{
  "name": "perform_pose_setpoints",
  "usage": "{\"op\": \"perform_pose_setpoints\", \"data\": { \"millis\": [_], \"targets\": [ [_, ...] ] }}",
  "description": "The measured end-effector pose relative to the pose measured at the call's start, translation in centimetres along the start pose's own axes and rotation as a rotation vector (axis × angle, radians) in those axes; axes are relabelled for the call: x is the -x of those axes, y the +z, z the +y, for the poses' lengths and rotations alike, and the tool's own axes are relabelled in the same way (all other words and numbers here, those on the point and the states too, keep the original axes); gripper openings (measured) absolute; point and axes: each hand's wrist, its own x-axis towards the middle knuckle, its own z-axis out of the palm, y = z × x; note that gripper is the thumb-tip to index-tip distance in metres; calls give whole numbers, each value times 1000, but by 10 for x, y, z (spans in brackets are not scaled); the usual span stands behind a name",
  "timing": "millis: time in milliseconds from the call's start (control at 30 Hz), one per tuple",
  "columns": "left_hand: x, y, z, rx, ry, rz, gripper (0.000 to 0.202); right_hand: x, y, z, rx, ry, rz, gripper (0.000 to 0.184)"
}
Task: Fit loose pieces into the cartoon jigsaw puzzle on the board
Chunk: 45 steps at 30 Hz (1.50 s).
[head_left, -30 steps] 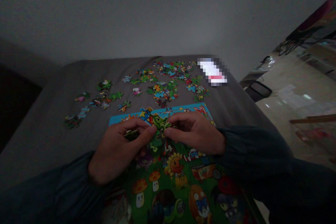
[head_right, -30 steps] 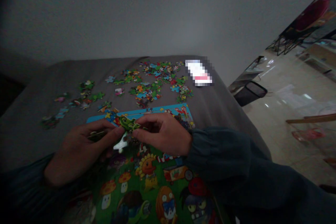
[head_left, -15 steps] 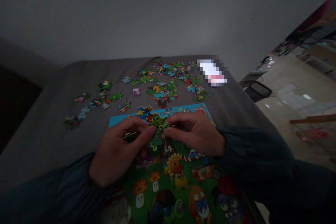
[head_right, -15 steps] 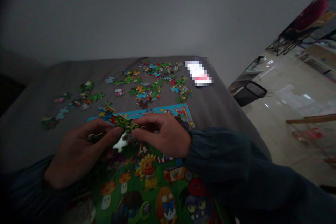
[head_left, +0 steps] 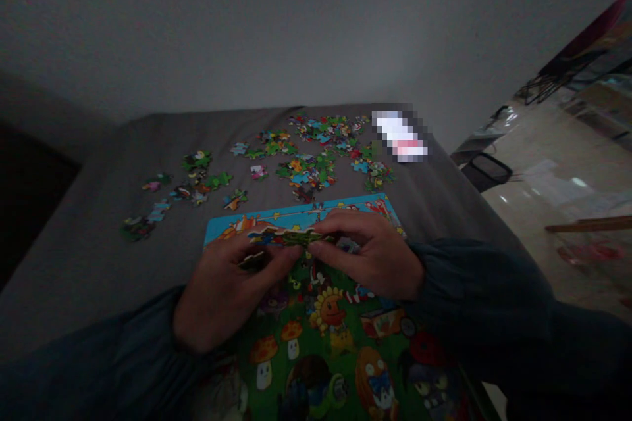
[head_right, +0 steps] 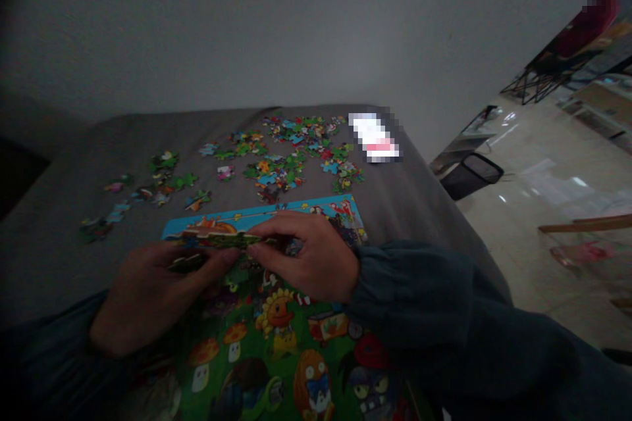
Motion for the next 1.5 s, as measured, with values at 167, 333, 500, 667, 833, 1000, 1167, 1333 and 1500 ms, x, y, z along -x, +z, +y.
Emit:
{"op": "perform_pose_setpoints", "data": {
  "millis": [167,333,500,667,833,1000,1167,1333,1500],
  "targets": [
    [-1,2,1,-109,79,26,32,0,-1,3,77,-147,-5,7],
    [0,3,3,-94,76,60,31,2,1,0,-27,13,-26,23],
    [0,2,3,-110,99,107,26,3,3,-1,-307,397,-161,68],
    [2,3,1,-113,99,45,30,0,2,0,-512,544,-252,78],
    [0,0,1,-140,74,96,28,-3,1,-2,-560,628,-324,83],
    [-2,-4,2,-113,57,47,35,-2,-3,-2,-494,661,-438,88],
    [-1,-5,2,-108,-22,25,36,-8,-40,-7,-360,580,-631,57],
    [0,-7,1,-100,-66,-39,39,-16,-60,-6,-492,403,-408,21],
    [2,-6,1,-69,-74,-97,37,-15,-42,-1,-503,388,-254,22]
  ]
}}
